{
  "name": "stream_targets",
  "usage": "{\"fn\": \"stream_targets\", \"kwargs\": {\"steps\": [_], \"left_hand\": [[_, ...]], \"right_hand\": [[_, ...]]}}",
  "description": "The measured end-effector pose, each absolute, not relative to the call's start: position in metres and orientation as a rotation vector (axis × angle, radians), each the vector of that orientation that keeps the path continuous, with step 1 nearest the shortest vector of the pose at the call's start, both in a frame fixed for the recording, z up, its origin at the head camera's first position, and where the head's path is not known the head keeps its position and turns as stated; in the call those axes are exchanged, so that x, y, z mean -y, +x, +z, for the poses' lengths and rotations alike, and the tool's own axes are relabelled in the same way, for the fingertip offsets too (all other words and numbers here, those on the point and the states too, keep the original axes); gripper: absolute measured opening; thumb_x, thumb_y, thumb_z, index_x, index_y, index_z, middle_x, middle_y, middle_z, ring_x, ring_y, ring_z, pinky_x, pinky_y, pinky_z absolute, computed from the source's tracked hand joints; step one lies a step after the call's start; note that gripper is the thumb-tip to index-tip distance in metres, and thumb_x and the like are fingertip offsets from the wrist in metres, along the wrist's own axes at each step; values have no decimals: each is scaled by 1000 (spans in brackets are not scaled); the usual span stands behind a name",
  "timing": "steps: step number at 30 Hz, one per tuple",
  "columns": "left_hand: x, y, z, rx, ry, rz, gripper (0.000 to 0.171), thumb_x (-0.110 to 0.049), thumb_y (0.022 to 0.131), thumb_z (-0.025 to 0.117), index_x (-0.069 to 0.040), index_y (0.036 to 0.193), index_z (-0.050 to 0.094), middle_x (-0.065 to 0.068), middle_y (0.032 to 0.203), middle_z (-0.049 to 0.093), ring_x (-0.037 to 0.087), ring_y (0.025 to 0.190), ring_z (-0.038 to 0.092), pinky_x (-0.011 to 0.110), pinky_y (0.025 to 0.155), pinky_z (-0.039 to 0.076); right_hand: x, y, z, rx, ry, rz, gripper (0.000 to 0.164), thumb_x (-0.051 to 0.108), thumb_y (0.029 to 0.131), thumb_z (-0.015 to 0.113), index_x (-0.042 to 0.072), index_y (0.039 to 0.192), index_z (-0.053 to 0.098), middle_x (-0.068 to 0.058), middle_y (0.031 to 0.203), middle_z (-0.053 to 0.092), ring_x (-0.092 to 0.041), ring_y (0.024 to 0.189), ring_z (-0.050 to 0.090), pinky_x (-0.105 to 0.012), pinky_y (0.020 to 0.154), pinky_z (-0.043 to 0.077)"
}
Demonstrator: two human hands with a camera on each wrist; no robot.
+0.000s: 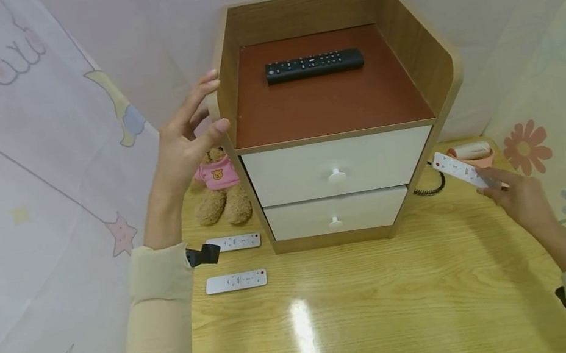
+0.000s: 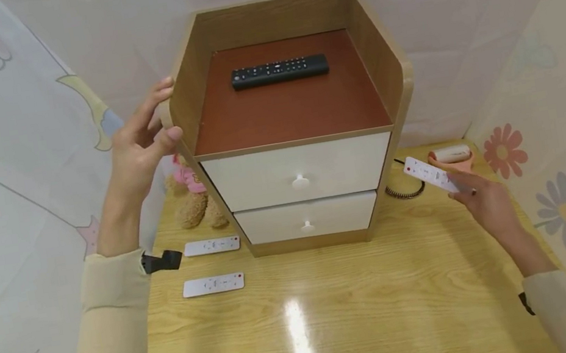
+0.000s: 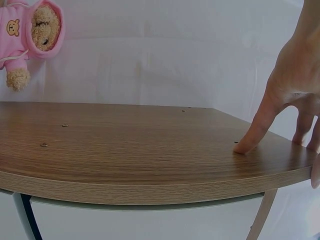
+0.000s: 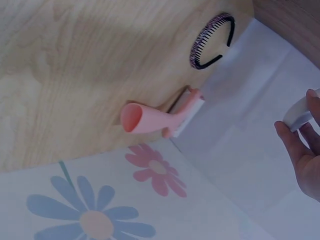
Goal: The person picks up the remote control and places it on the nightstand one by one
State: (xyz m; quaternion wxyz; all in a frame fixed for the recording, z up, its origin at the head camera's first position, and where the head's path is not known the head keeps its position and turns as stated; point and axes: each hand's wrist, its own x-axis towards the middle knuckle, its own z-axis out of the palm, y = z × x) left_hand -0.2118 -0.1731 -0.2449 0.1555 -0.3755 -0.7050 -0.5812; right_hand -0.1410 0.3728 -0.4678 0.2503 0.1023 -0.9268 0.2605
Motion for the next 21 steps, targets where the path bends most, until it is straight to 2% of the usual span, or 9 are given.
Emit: {"fn": "stream_targets", "kwargs": {"steps": [3,5,6,9,13,14,19,21], "left_hand": [[173,-211,-245,2024,-1053,-1697,47,-5,91,65,1,135,50,9,149,42,22,136,38,43,109,37],[172,-211,-245,2023,-1043,-1710,48,-4,91,66,0,135,50,8,149,42,22,137,38,42,109,37],[172,-211,-245,2022,-1042,-1712,47,-4,91,65,0,135,50,8,149,42,22,136,38,42,109,37],[172,-210,-245,2017,-1042,-1713,47,-3,91,65,1,135,50,8,149,42,23,135,39,42,109,38],[172,-211,-245,2012,-1050,-1694,47,-3,91,65,2,135,50,9,149,42,23,136,39,43,109,37],[172,-212,-245,2012,-1051,-1695,47,-3,91,65,2,135,50,9,149,42,23,135,40,43,109,37],[173,-212,-246,2018,-1054,-1682,46,3,91,62,3,135,49,9,149,42,27,129,46,36,101,47],[173,-213,-246,2024,-1050,-1678,46,6,91,61,3,135,49,9,149,42,29,125,50,33,96,50]], "right_hand": [[-372,-142,-457,2536,259,726,45,-14,68,79,-7,111,67,-35,94,64,8,56,44,-2,45,33],[-372,-144,-449,2530,255,727,45,-14,67,79,-7,110,68,-34,89,64,11,60,41,0,48,33],[-371,-144,-446,2518,256,721,45,-15,66,80,-8,109,68,-33,92,64,11,62,41,2,52,33],[-370,-145,-435,2504,242,710,45,-16,65,80,-9,107,68,-33,93,65,17,67,40,3,53,33],[-369,-144,-424,2495,231,731,46,-16,67,78,-9,110,67,-34,94,64,22,60,36,2,50,32],[-369,-144,-421,2489,233,735,46,-16,67,79,-8,110,68,-34,95,64,23,62,36,4,53,32],[-372,-146,-411,2472,235,666,45,-13,65,81,-7,109,69,-33,93,66,25,66,42,6,56,31],[-373,-146,-406,2455,238,640,46,-13,64,82,-7,108,69,-32,84,66,27,66,40,6,55,30]]}}
